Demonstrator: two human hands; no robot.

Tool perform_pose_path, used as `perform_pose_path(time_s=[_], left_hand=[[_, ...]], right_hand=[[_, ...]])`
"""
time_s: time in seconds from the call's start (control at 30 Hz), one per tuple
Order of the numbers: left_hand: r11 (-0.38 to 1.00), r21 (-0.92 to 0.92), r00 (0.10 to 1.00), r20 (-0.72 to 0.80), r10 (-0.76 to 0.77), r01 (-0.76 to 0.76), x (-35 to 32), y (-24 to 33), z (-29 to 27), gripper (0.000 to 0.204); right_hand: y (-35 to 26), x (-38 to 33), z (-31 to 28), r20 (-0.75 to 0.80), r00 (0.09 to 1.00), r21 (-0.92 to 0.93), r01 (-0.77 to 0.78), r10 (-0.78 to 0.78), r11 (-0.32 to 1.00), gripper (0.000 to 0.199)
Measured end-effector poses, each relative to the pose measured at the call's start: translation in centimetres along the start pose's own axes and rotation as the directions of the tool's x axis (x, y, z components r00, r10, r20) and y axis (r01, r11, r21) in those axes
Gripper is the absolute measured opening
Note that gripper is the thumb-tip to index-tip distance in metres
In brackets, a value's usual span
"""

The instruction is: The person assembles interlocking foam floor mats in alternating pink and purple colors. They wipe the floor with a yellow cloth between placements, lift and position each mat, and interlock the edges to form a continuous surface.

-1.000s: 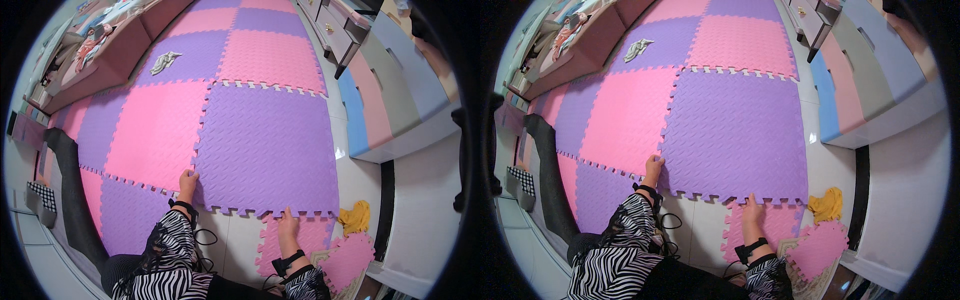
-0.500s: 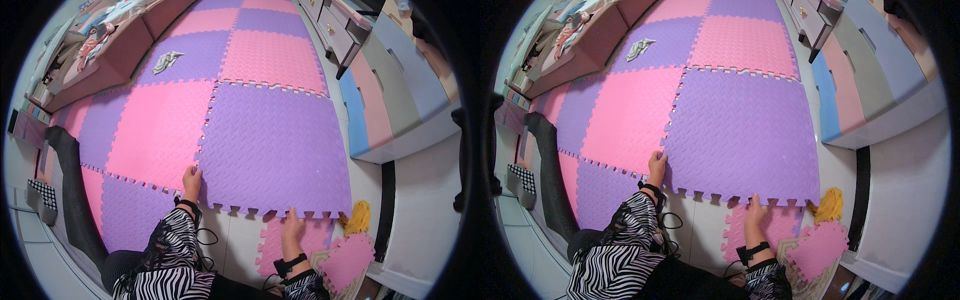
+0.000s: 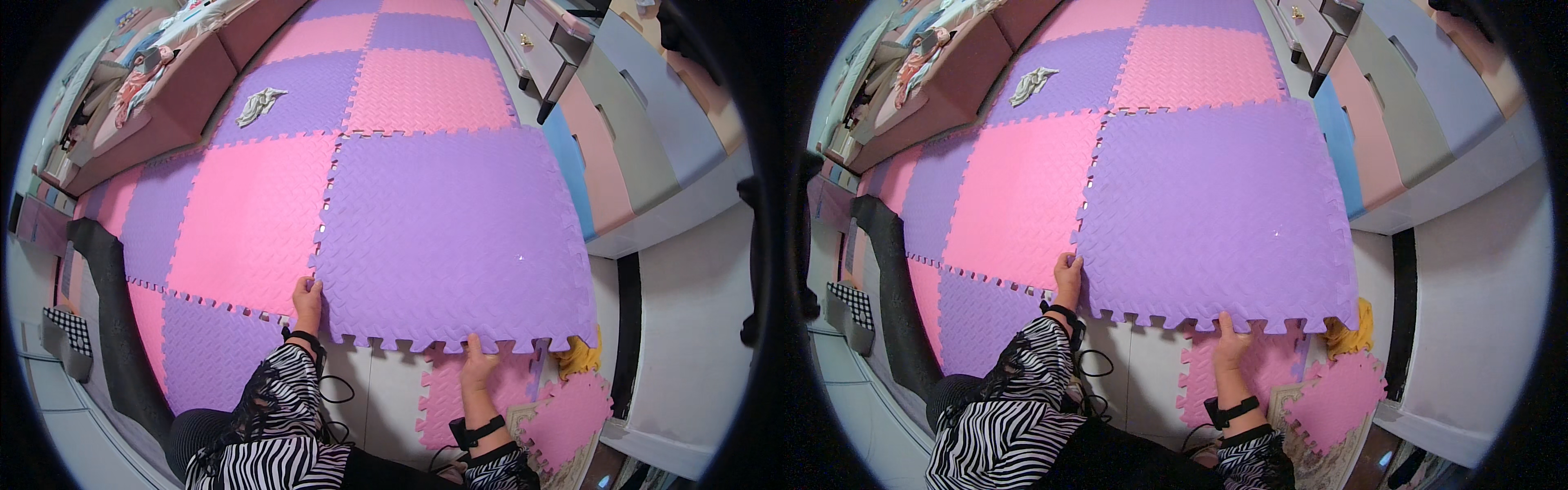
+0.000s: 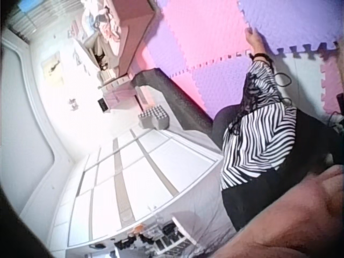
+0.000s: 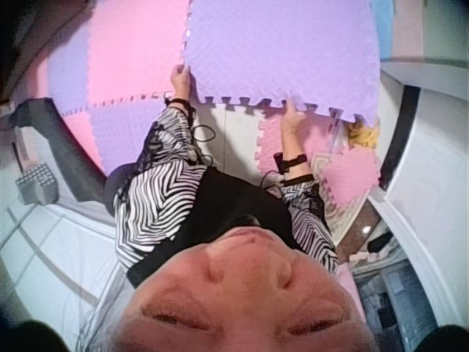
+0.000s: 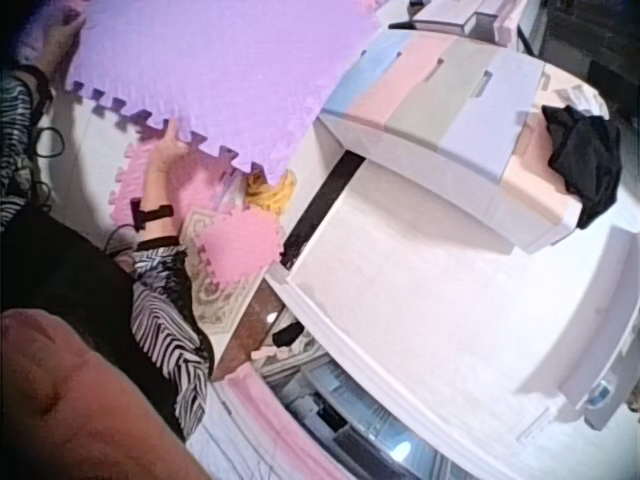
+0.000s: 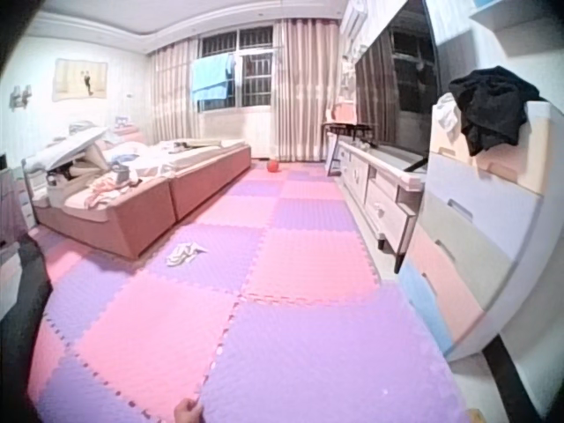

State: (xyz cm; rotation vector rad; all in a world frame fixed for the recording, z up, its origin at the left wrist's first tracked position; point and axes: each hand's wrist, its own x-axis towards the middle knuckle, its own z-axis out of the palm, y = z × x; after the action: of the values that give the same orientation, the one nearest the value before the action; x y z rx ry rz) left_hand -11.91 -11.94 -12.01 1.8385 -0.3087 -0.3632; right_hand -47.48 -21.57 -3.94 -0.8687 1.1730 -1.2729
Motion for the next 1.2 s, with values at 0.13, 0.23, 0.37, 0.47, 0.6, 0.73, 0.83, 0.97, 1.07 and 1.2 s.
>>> perform_pose_path(time_s=[0.13,0.23,0.37,0.47,0.6,0.73,0.83,0.97,1.07,1.2], left_hand=[[0.991,0.127,0.999,-0.024,0.045,-0.041,-0.5,1.0,0.8,0.017],[0.989,0.136,0.998,-0.018,0.060,-0.057,-0.2,1.6,1.7,0.018],[0.957,0.288,0.999,0.001,0.050,-0.048,0.3,1.5,2.2,0.023],[0.920,0.391,1.000,0.001,0.007,-0.007,0.6,1.3,2.0,0.026],[0.906,0.423,0.998,0.023,-0.050,0.036,0.7,1.6,1.8,0.028],[0.887,0.461,0.999,-0.021,-0.035,0.041,0.6,2.1,1.9,0.030],[0.885,0.466,1.000,-0.020,0.002,0.008,0.7,1.9,2.1,0.032],[0.908,0.417,0.998,0.067,0.012,-0.039,1.3,1.4,2.0,0.035],[0.887,0.455,0.993,0.111,0.030,-0.078,1.3,2.0,1.9,0.035],[0.840,0.536,0.993,0.111,0.027,-0.083,0.6,4.2,2.1,0.029]], right_hand=[[-0.5,0.7,-0.1,0.003,0.996,0.018,-0.094,0.094,0.995,0.025],[0.2,2.1,-0.2,-0.086,0.967,0.069,-0.232,0.238,0.970,0.019],[1.8,3.8,-0.1,-0.130,0.959,0.144,-0.232,0.251,0.962,0.014],[2.7,4.2,-0.3,-0.091,0.968,0.241,-0.206,0.234,0.948,0.016],[3.2,3.8,-1.2,-0.074,0.934,0.052,-0.346,0.349,0.937,0.020],[3.6,3.7,-1.8,-0.040,0.917,0.107,-0.392,0.398,0.914,0.025],[4.1,3.9,-1.8,0.006,0.911,0.148,-0.409,0.412,0.901,0.023],[4.5,3.9,-1.9,-0.032,0.878,0.180,-0.466,0.478,0.867,0.021],[4.4,3.7,-1.8,-0.021,0.871,0.183,-0.479,0.490,0.859,0.019],[4.0,3.4,-1.6,-0.051,0.845,0.152,-0.520,0.532,0.840,0.022]])
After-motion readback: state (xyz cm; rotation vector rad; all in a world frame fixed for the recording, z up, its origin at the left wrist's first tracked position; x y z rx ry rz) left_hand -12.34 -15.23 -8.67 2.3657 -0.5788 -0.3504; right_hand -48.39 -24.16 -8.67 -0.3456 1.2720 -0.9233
